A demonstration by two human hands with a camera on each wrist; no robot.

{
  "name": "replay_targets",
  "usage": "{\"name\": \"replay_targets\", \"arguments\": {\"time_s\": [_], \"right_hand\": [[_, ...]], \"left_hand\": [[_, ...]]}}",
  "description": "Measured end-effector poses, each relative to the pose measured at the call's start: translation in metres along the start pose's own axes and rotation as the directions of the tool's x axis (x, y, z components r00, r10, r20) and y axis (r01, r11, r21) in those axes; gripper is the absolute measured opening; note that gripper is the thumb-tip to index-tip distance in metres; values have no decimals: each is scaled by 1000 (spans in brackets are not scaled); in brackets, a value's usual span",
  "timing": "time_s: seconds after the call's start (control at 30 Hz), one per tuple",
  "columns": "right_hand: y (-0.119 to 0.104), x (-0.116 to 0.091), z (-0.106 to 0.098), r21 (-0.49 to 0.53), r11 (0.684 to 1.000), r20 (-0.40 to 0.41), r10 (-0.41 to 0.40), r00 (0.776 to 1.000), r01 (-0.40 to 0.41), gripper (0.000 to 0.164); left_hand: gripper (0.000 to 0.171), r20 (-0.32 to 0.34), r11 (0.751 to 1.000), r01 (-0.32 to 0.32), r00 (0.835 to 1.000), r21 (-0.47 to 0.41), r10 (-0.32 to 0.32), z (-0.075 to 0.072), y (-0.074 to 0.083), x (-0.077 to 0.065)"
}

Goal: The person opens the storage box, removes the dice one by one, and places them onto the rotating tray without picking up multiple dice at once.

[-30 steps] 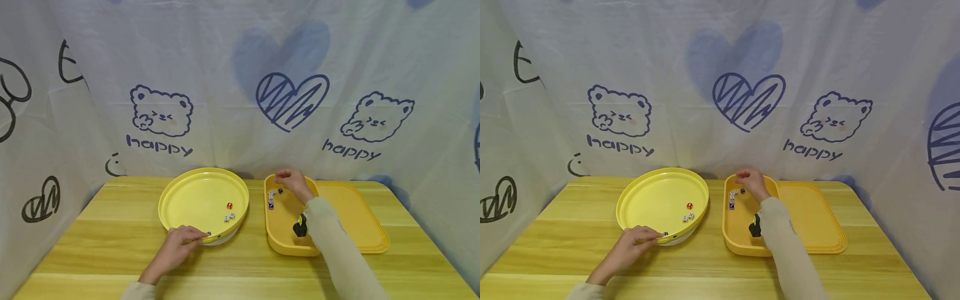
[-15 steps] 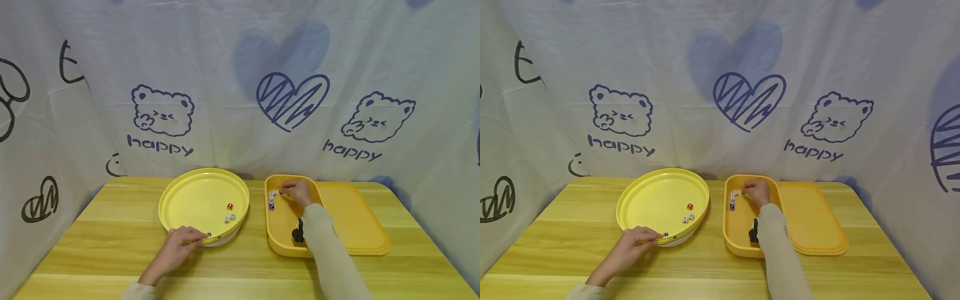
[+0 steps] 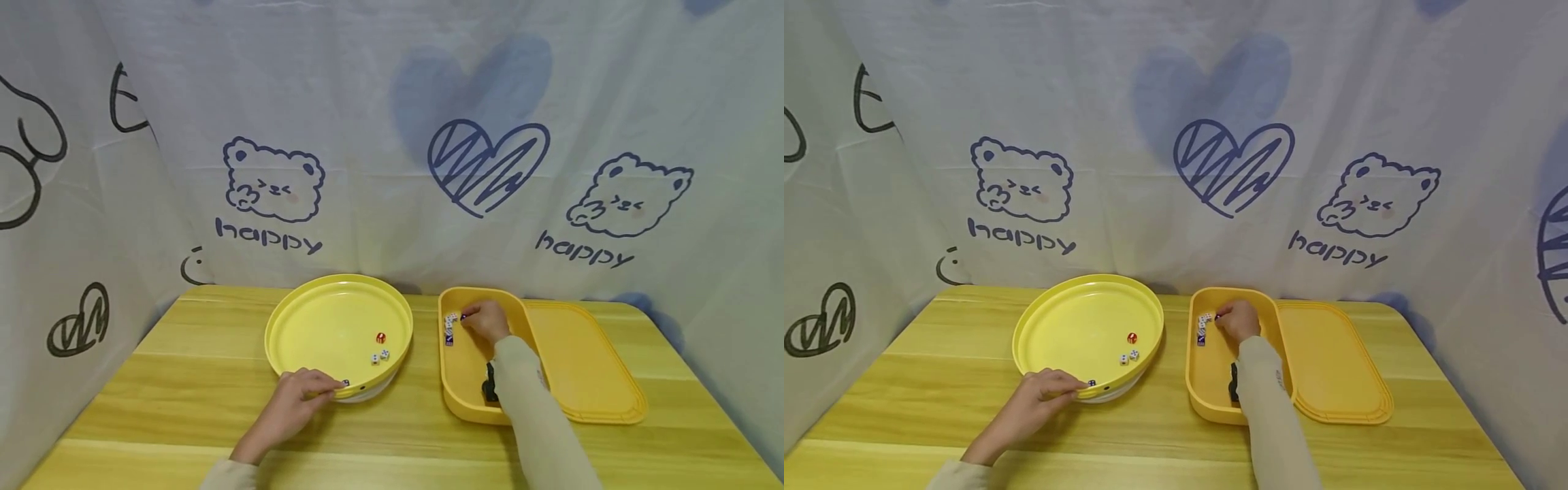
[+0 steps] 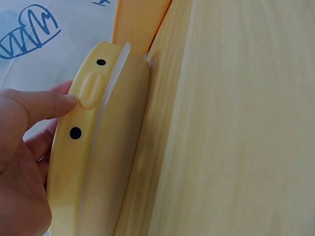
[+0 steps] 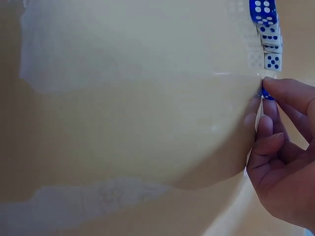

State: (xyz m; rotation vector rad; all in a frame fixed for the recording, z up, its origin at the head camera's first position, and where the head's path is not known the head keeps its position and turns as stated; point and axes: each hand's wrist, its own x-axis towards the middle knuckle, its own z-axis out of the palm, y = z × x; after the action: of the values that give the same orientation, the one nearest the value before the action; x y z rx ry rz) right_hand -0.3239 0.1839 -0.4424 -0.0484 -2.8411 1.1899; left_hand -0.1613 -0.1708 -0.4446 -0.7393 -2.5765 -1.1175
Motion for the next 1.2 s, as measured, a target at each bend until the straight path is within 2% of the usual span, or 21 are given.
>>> {"name": "replay_targets", "arguments": {"time_s": [0.13,0.27,0.37,0.53,0.83,1.03,1.2], "right_hand": [[1,1,-3,-14,1000,15,-13,1000,13,19],[-3,1,-10,36,999,26,-26,999,26,18],[-13,0,-16,78,994,15,-78,997,77,17],[-36,-5,-25,82,984,1,-160,987,159,20],[-86,-45,-28,170,963,21,-217,976,210,23],[-110,-77,-15,230,927,-1,-303,953,295,21],[-115,-93,1,296,899,10,-340,940,322,19]], "left_hand": [[19,2,1000,7,1000,-1,-7,-1,1,1],[19,-3,1000,20,1000,11,-20,0,2,0],[19,-11,1000,7,1000,15,-7,1,2,-1],[19,-12,1000,-19,1000,5,19,2,1,-2],[20,-20,1000,-28,999,13,29,6,0,-1],[20,-24,1000,-18,1000,13,19,6,0,-2],[20,-24,1000,-20,1000,12,21,6,-1,-2]]}}
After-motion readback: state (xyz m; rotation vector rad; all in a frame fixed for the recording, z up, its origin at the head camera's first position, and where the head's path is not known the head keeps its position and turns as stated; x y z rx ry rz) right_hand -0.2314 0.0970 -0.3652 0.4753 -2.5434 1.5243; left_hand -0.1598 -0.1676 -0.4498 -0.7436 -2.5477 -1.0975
